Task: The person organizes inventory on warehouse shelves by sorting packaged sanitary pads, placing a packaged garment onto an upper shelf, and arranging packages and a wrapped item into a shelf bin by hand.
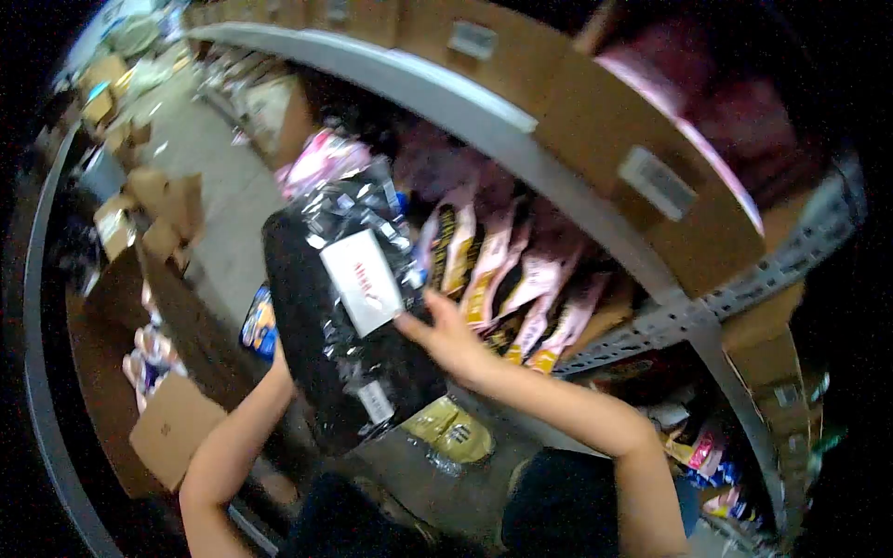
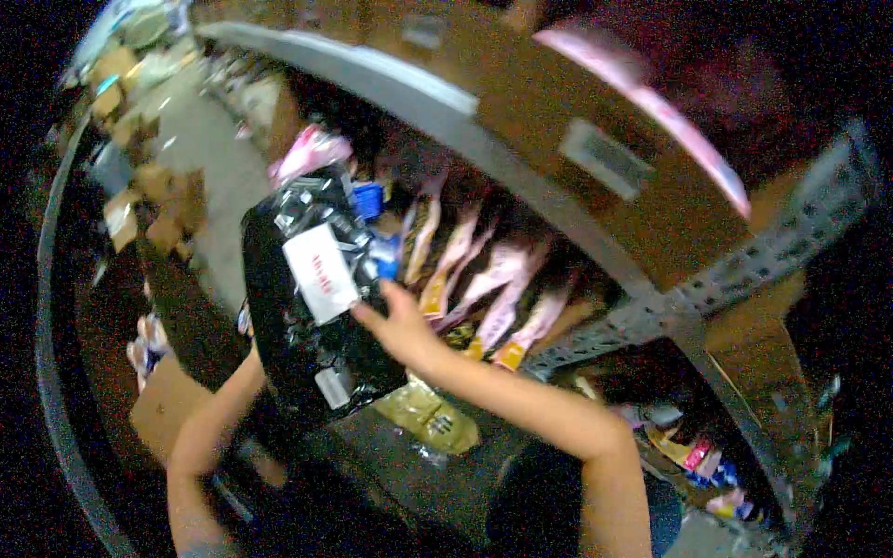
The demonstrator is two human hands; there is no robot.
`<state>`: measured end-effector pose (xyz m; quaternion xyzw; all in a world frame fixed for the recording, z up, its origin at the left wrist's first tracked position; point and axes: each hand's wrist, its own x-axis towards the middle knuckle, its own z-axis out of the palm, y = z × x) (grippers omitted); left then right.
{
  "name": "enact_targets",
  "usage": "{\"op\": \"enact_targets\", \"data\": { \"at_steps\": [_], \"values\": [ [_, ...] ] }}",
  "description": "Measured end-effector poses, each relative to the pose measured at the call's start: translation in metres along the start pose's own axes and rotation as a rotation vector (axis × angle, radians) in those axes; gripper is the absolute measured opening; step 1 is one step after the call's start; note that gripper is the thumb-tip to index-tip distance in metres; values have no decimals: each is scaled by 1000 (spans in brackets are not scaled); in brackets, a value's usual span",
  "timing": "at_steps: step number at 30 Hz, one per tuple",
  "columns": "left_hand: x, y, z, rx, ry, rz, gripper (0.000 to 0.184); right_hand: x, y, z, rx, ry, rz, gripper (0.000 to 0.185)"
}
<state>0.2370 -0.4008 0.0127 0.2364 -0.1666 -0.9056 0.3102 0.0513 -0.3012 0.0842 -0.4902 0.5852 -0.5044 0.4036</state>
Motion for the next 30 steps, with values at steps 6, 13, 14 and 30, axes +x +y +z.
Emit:
{"op": "enact_targets", "data": {
  "at_steps": [6,13,14,30],
  "values": [
    [-12,-3,55,134,-160,46,56,3,19,24,119,12,-249,34],
    [-41,32,116,283,-61,24,71,-5,-41,-6,206,90,-253,27],
    [-39,31,114,334,-163,178,62,-5,-44,-15,43,111,-163,31],
    [-34,38,144,-106,-117,376,33,-45,-143,-31,419,-19,92,43]
  ]
}}
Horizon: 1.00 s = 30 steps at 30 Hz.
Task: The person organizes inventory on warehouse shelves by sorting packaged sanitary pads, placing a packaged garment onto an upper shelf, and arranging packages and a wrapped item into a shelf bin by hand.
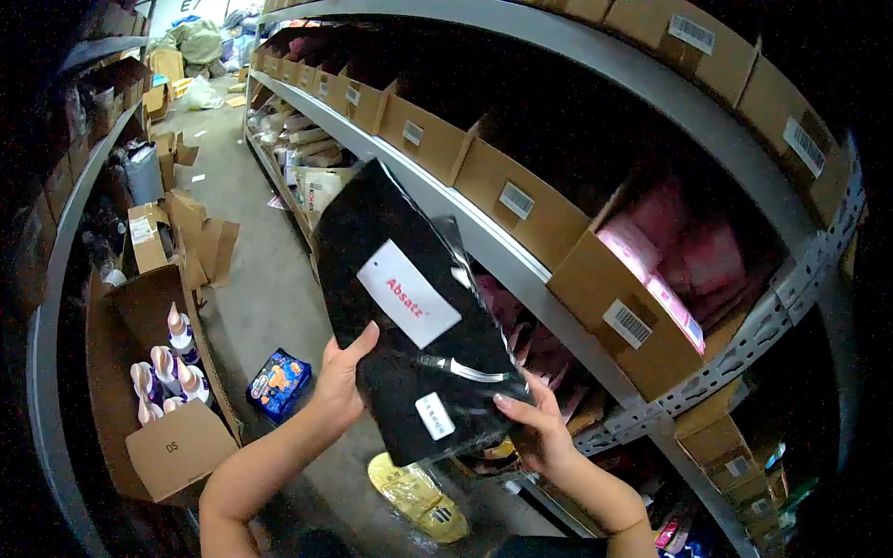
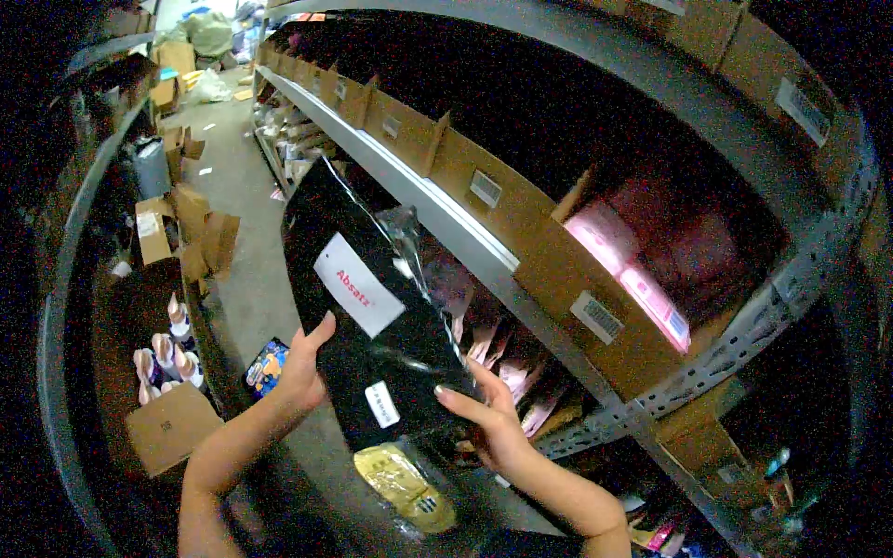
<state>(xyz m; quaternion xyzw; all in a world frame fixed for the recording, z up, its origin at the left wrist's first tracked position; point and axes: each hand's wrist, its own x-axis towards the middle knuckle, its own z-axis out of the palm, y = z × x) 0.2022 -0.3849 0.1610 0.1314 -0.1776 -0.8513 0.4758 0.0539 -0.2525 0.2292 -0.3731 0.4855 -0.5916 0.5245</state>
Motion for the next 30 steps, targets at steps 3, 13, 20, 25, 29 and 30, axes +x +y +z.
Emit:
{"op": "enact_targets", "data": {
  "at_steps": [3,13,20,25,29,30],
  "values": [
    [11,1,1,-93,-2,43,34,-5,7,22,112,218,-76,46],
    [11,-3,30,23,29,-5,40,12,-8,49,-566,256,-535,21],
    [4,-25,57,113,-366,13,49,46,-114,41,-900,551,-1224,26],
    [0,-55,54,129,-301,-155,41,83,-134,65,-1166,747,-1214,46],
    [-6,-58,50,144,-266,-209,34,74,-121,67,-1153,733,-1153,47],
    [-6,-59,47,129,-262,-221,32,69,-115,60,-1146,705,-1139,45]
  ]
}}
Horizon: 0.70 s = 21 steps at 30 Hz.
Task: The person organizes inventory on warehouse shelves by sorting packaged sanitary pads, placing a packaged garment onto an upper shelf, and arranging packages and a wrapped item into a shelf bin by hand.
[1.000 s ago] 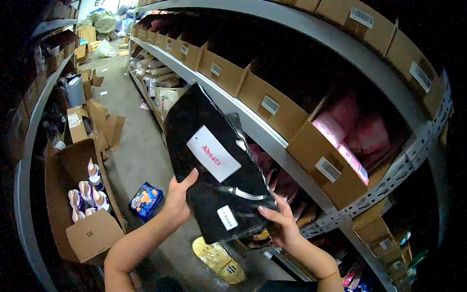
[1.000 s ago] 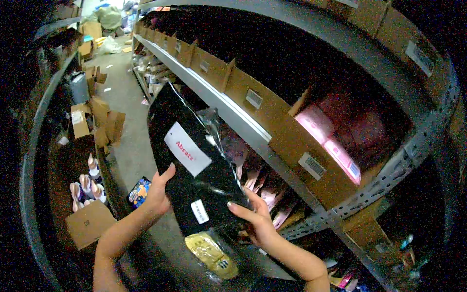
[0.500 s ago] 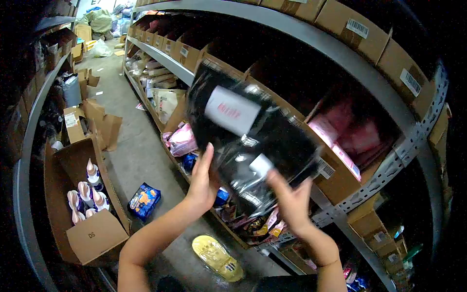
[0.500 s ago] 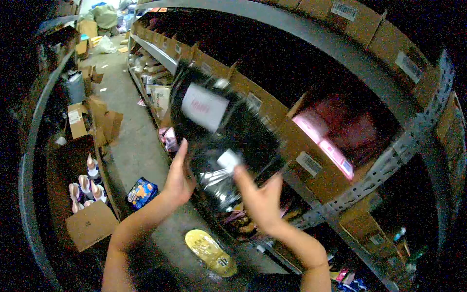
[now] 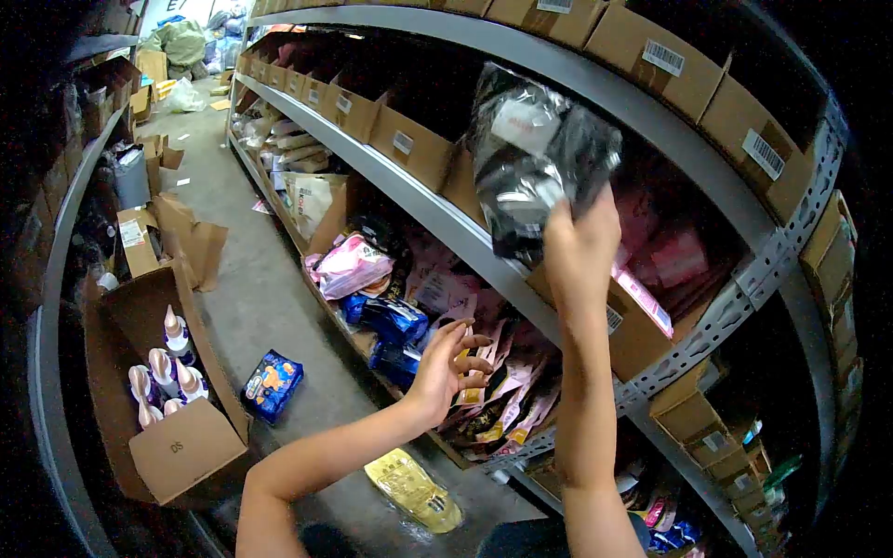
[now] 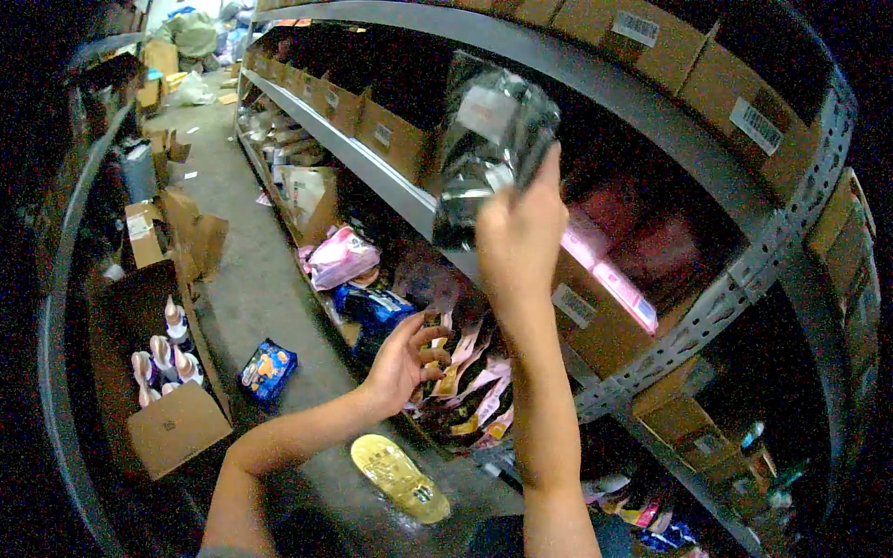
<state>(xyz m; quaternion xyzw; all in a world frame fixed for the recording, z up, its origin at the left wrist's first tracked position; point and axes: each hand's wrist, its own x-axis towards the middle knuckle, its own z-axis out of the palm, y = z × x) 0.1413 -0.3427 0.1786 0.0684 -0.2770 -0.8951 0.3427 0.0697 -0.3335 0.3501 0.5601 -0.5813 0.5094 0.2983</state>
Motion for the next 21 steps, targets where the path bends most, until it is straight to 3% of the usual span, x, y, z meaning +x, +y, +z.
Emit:
{"op": "enact_targets", "data": {
  "at_steps": [1,2,4,9,10,11,15,16,18,20,21],
  "values": [
    [0,-1,-3,-3,-14,11,30,-6,13,-3,53,32,-59,37],
    [-2,-1,-4,-5,-15,13,30,-10,18,-8,228,37,65,29],
    [-6,0,-4,-11,10,-13,29,-3,22,-10,245,160,15,25],
    [-6,-3,-7,-10,25,-57,29,24,36,11,-31,206,89,31],
    [-5,-5,-8,-4,19,-64,29,29,38,21,33,233,-82,34],
    [-4,-8,-9,0,21,-60,29,39,43,35,-135,195,27,36],
    [-7,-17,-9,-10,50,-143,29,70,68,102,-161,11,327,41],
    [-7,-17,-10,2,49,-148,29,72,75,113,-171,-53,374,34],
    [-7,-17,-11,-38,90,-164,29,86,90,121,-155,-300,465,34],
    [-7,-19,-19,12,83,-195,31,90,99,124,-247,-456,445,41],
    [-7,-19,-20,20,128,-206,32,93,105,121,-315,-647,389,54]
  ]
}}
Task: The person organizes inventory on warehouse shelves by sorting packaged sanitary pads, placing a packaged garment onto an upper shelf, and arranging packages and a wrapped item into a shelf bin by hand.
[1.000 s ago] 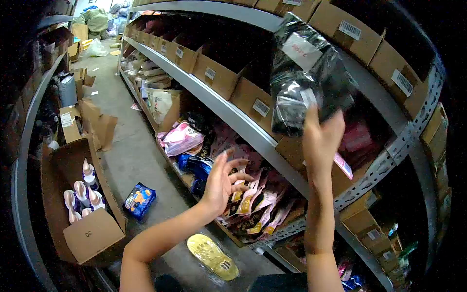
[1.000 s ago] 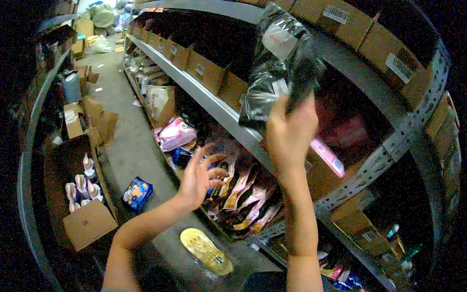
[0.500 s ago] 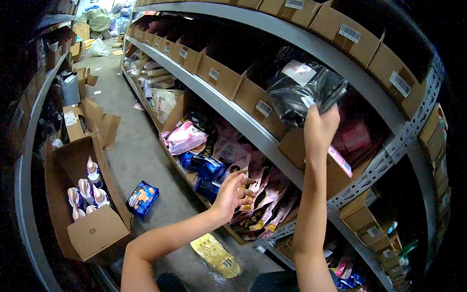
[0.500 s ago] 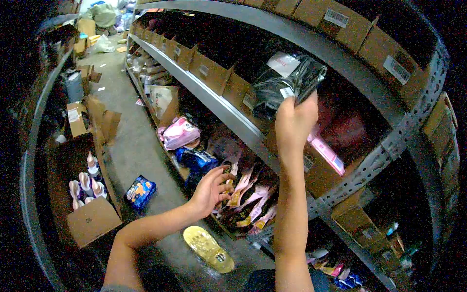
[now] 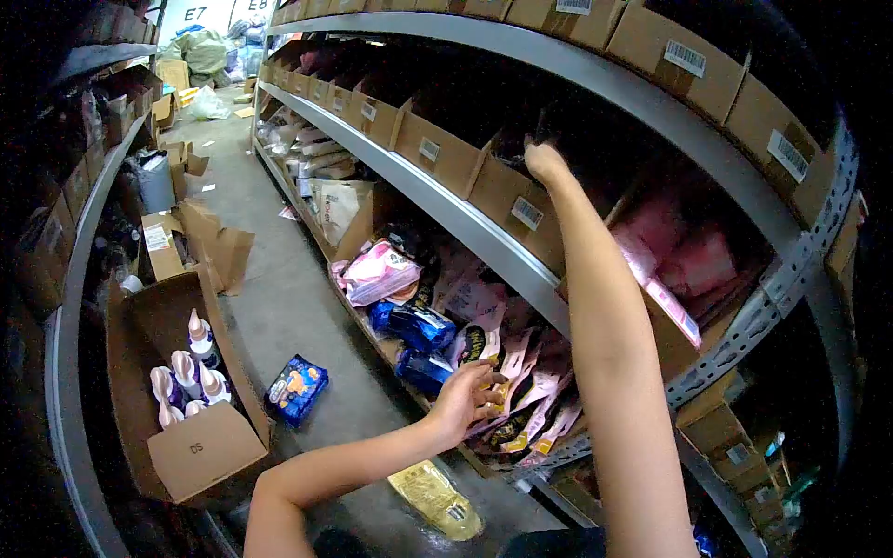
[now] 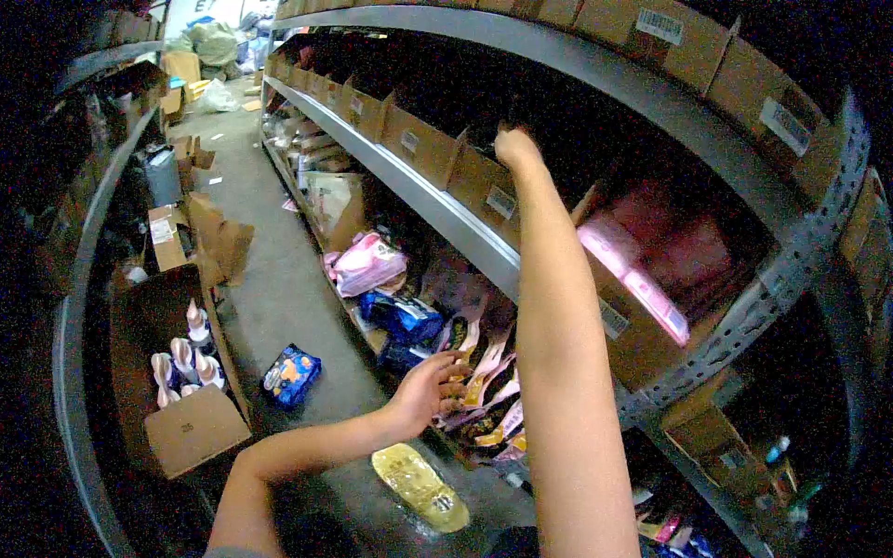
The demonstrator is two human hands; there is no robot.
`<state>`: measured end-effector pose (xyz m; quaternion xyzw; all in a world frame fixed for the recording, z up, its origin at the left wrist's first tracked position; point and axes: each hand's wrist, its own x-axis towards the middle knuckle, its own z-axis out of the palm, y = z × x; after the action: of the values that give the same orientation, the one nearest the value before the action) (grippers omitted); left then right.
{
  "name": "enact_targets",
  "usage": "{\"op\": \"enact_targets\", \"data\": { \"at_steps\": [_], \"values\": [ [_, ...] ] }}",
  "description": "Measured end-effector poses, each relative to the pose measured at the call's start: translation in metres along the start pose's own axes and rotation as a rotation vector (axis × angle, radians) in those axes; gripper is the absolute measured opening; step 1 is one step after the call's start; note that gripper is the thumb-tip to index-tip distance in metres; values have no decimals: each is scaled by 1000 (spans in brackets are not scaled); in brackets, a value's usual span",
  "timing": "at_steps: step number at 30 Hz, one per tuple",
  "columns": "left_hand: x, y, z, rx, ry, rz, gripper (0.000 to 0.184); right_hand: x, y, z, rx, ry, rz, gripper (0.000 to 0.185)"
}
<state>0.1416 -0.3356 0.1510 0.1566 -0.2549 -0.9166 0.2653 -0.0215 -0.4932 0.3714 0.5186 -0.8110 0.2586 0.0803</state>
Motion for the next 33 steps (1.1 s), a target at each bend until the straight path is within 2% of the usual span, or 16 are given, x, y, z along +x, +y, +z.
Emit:
{"op": "enact_targets", "data": {
  "at_steps": [3,4,8,11,13,15,18,20,22,23,24,25,26,29,31,33],
  "values": [
    [4,0,-9,8,-25,-7,33,15,13,24,-169,-233,-31,65],
    [6,0,-8,8,-4,-14,33,14,13,20,-143,-316,-20,79],
    [12,-7,-14,12,-31,-42,32,9,10,6,6,-292,-32,98],
    [23,-17,-20,4,-30,-65,32,-9,-5,5,244,86,35,72],
    [22,-19,-21,-14,-15,-49,32,-27,-21,20,164,541,-91,54],
    [22,-14,-22,29,71,-50,28,-33,-28,36,48,958,-398,54],
    [24,-9,-28,73,194,30,25,-72,-43,37,237,900,-804,37],
    [29,-5,-34,82,292,129,24,-94,-46,55,523,793,-865,26],
    [41,-4,-53,211,322,237,25,-145,-44,83,654,303,-695,18],
    [38,2,-47,275,410,280,27,-164,-37,103,643,113,-820,16],
    [68,-19,-109,183,306,381,24,-193,-32,104,162,-278,-659,17],
    [82,-29,-137,134,257,428,23,-210,-10,136,-26,-116,-906,22],
    [96,-41,-165,84,205,473,22,-227,-1,135,-214,-381,-873,22],
    [74,-10,-116,343,444,704,20,-245,28,138,35,-97,-781,35],
    [76,12,-88,505,578,894,19,-242,44,121,37,-195,-582,42],
    [83,15,-87,564,601,903,19,-242,66,118,-36,-127,-619,41]
  ]
}}
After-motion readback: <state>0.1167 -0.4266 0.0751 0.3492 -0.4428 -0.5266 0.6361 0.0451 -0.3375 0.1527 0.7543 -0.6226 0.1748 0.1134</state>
